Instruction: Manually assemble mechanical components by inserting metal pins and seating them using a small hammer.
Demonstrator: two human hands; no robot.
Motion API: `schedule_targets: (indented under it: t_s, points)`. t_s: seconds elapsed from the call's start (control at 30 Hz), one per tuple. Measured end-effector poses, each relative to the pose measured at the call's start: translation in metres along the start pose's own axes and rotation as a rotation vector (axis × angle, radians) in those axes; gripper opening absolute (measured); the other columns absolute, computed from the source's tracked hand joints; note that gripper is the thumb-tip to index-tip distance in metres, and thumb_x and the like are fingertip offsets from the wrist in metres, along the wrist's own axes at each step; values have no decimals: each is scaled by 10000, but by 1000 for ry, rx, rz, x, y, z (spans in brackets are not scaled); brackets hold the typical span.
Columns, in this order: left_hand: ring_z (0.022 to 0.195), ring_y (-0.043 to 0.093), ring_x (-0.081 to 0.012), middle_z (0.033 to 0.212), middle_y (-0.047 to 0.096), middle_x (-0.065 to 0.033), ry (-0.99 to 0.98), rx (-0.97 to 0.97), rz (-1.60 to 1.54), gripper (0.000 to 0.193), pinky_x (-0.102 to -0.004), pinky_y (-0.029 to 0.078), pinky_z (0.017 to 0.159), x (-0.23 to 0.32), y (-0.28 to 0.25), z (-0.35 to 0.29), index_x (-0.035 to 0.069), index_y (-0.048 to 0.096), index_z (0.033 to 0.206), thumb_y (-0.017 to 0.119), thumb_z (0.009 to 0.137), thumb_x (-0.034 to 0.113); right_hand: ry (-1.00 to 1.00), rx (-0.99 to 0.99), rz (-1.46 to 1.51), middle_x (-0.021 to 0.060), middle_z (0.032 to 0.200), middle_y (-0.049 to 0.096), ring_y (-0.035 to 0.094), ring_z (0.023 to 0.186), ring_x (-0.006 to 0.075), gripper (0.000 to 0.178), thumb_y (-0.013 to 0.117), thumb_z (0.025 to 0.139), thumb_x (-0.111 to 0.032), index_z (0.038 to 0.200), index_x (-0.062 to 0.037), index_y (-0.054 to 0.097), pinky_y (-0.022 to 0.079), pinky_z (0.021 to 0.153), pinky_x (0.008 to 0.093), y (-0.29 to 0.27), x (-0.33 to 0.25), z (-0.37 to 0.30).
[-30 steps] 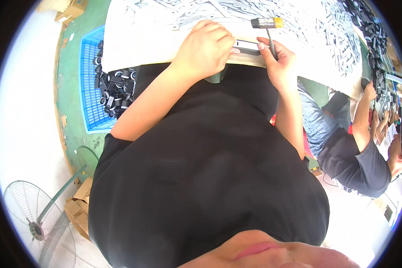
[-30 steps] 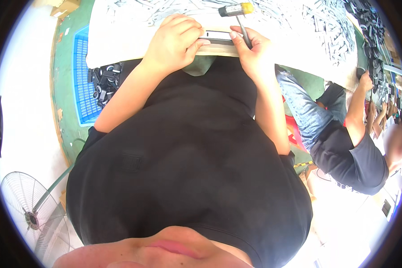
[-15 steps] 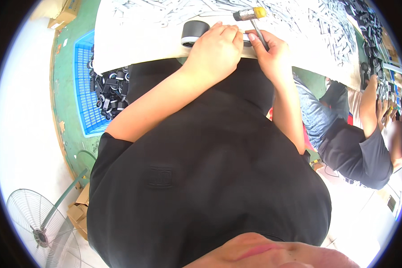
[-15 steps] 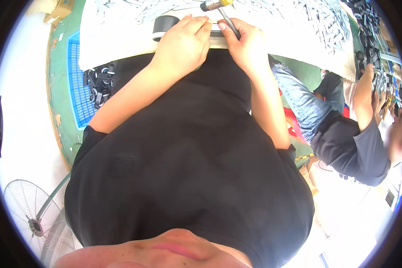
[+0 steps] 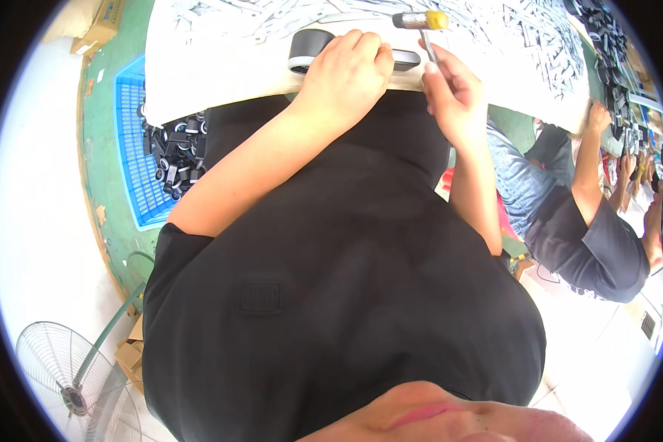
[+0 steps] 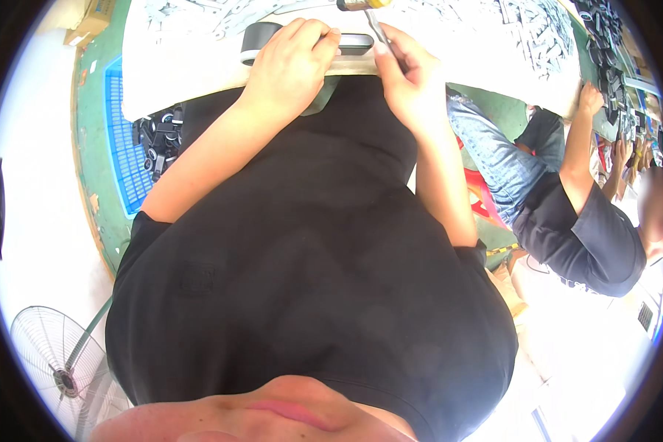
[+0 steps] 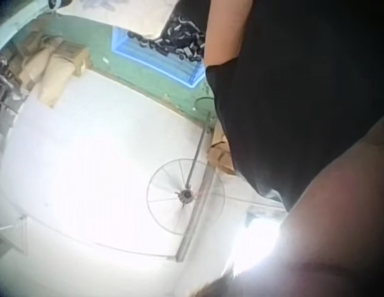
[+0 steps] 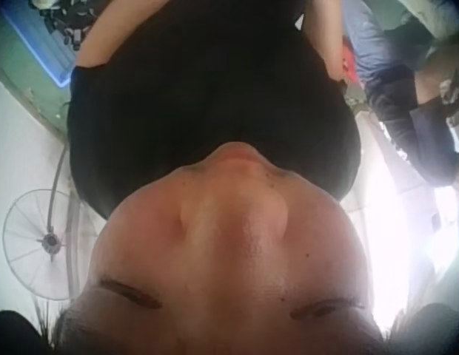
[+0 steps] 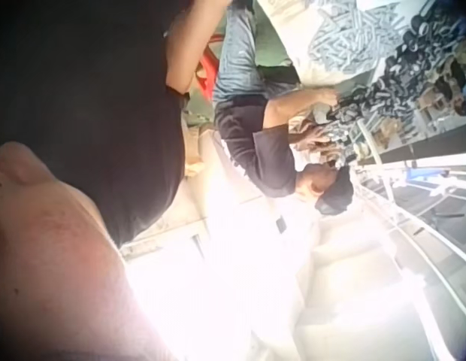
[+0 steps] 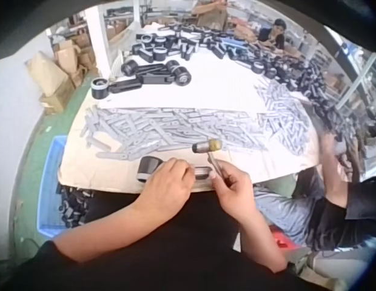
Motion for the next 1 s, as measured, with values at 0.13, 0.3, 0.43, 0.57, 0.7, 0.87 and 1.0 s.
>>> schedule_targets:
  t_s: [0.13,0.3,0.43,0.57,0.7,0.87,1.0]
  points:
    - [940,656,-255,977,629,-72,-11,-1,-8,265,-379,577,813,-1,-3,-3,-10,730,1101,760,854,82,-126,41,185,22,801,677,536,589,50,392,610,1067,-69,1456,-45,640,458,557,220,-28,-18,-25]
    - [901,640,-225,919,597,-71,47,32,48,190,-342,586,842,2,-5,-3,0,711,936,716,754,53,-505,142,1,28,791,634,472,611,56,469,565,1087,-26,1551,-90,555,434,578,217,-44,-35,-52]
    - [897,635,-220,914,592,-67,44,46,44,201,-342,586,839,2,-6,-3,1,712,942,716,748,52,32,-76,-191,57,721,600,465,612,94,417,622,1042,-37,1459,-50,642,436,606,250,-23,1,-50]
    - [899,634,-216,917,594,-66,50,58,58,210,-334,583,839,3,-6,-3,1,713,951,717,749,58,-178,226,30,-32,758,590,452,647,27,443,576,1097,-81,1539,-51,559,415,612,195,-48,-27,-58]
    - [920,648,-246,979,610,-63,-8,11,-4,235,-365,578,789,1,-5,-5,11,725,1059,720,826,38,-361,17,-408,-21,779,621,460,669,39,434,571,1096,-70,1530,-73,577,428,633,208,-19,-30,-45]
    - [928,651,-252,991,618,-65,-29,2,-14,218,-375,579,807,2,-3,-5,9,727,1050,716,835,39,-138,106,-43,31,774,632,542,697,86,434,596,1077,-64,1511,-52,591,499,670,254,-36,-25,-50]
    - [944,655,-262,1008,631,-70,-37,-8,-31,203,-387,579,828,1,-2,-3,3,728,1038,710,838,34,-442,107,-326,146,767,664,617,618,236,442,625,1004,10,1444,-37,642,507,637,325,-20,-38,-44]
Point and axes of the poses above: each hand's wrist, its own z-axis towards the middle knuckle, its own y-axis out of the palm, x = y × z, the point moved 9 cm from there along z, towards the middle knuckle
